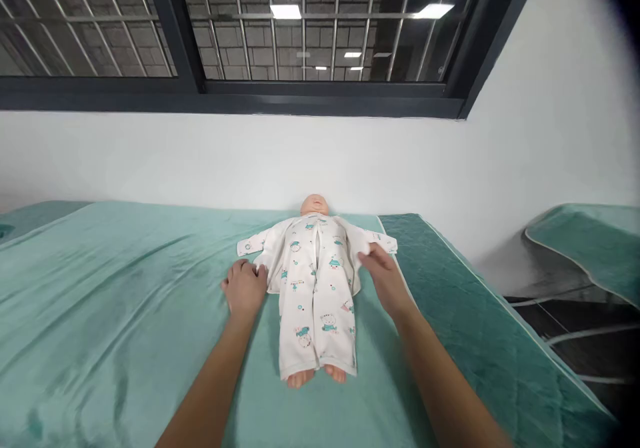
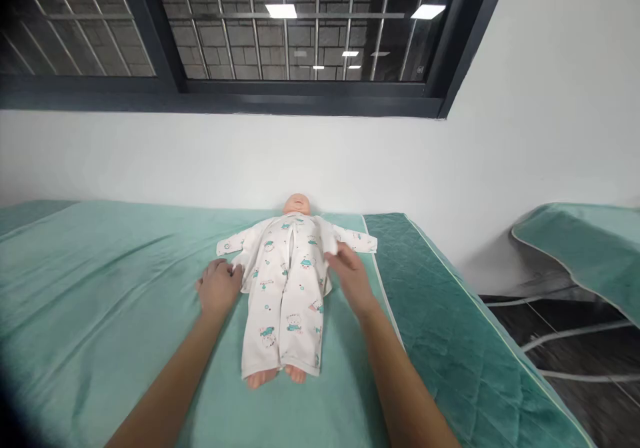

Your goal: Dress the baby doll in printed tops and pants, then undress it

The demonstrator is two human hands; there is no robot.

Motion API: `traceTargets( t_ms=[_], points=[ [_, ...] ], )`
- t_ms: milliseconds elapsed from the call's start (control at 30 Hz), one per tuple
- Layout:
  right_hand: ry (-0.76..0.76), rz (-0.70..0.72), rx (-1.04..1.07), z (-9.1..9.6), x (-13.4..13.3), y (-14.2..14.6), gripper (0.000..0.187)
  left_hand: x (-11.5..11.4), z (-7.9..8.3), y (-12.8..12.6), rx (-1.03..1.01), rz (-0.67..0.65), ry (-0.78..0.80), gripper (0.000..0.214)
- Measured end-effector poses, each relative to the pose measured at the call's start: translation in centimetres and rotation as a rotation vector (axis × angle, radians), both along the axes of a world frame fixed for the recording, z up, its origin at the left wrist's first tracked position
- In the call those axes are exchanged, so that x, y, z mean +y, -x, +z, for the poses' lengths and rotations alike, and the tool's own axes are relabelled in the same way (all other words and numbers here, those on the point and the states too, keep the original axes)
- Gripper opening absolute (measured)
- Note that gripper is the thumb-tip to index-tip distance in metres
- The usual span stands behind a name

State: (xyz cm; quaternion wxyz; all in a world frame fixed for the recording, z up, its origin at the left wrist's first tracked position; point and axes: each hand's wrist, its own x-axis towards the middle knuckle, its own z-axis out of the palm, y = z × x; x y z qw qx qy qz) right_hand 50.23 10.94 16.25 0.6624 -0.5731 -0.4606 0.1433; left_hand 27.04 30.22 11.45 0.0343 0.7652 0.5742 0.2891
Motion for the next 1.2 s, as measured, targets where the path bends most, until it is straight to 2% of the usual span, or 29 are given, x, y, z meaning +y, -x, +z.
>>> traceTargets(
  t_ms=[67,133,200,333,433,500,567,600,633,700,733,800,900,1000,1133,1200],
  points=[
    [0.069,0.102,-0.327,1.6,0.5,1.8,0.012,0.1,0.1,0.2,-0.113,-0.010,0.002,0.024],
    [0.144,0.165,-0.625,2.6,0.5,3.0,0.010,0.1,0.2,0.6,-0.231,-0.019,0.015,0.023],
    [0.194,0.187,-0.734,3.0,0.1,3.5,0.013,-0.3,0.3,1.1,-0.335,-0.026,0.022,0.026],
    [0.289,0.253,-0.566,3.5,-0.2,3.0,0.021,-1.8,1.0,1.5,-0.546,-0.097,0.037,0.030],
    [0.336,0.239,-0.359,4.2,1.9,1.5,0.027,-3.1,2.4,0.0,-0.728,-0.190,0.062,0.026],
    [0.332,0.071,-0.249,4.3,4.7,0.5,0.028,-3.9,3.9,-1.7,-0.812,-0.246,0.041,0.022],
    [0.350,-0.189,-0.212,3.9,7.8,-0.4,0.029,-4.5,5.4,-3.4,-0.790,-0.318,-0.013,0.016],
    [0.370,-0.304,-0.231,3.5,9.1,-0.7,0.028,-4.8,5.9,-4.1,-0.712,-0.421,-0.035,0.011],
    [0.389,-0.387,-0.262,3.0,10.3,-0.8,0.028,-5.0,6.3,-4.6,-0.587,-0.592,-0.060,0.007],
    [0.405,-0.444,-0.319,1.8,11.7,-0.8,0.025,-5.2,6.4,-4.9,-0.302,-0.959,-0.108,0.004],
    [0.397,-0.435,-0.329,1.3,11.9,-0.7,0.024,-5.2,6.2,-4.8,-0.201,-1.089,-0.123,0.008],
    [0.374,-0.400,-0.314,0.6,11.9,-0.6,0.023,-5.2,5.4,-4.2,-0.136,-1.194,-0.122,0.013],
    [0.327,-0.381,-0.315,0.3,11.6,-0.7,0.019,-5.1,4.8,-3.3,-0.228,-1.148,-0.068,0.015],
    [0.235,-0.342,-0.358,0.5,11.7,-1.1,0.015,-4.3,5.8,-3.9,-0.370,-0.964,-0.009,0.011],
    [0.211,-0.183,-0.269,0.4,12.0,-1.8,0.026,-0.9,9.0,-7.7,-0.564,-0.621,0.133,0.016],
    [0.204,-0.130,-0.212,0.2,12.1,-2.1,0.028,1.4,10.3,-10.4,-0.537,-0.540,0.153,0.017]
  ],
)
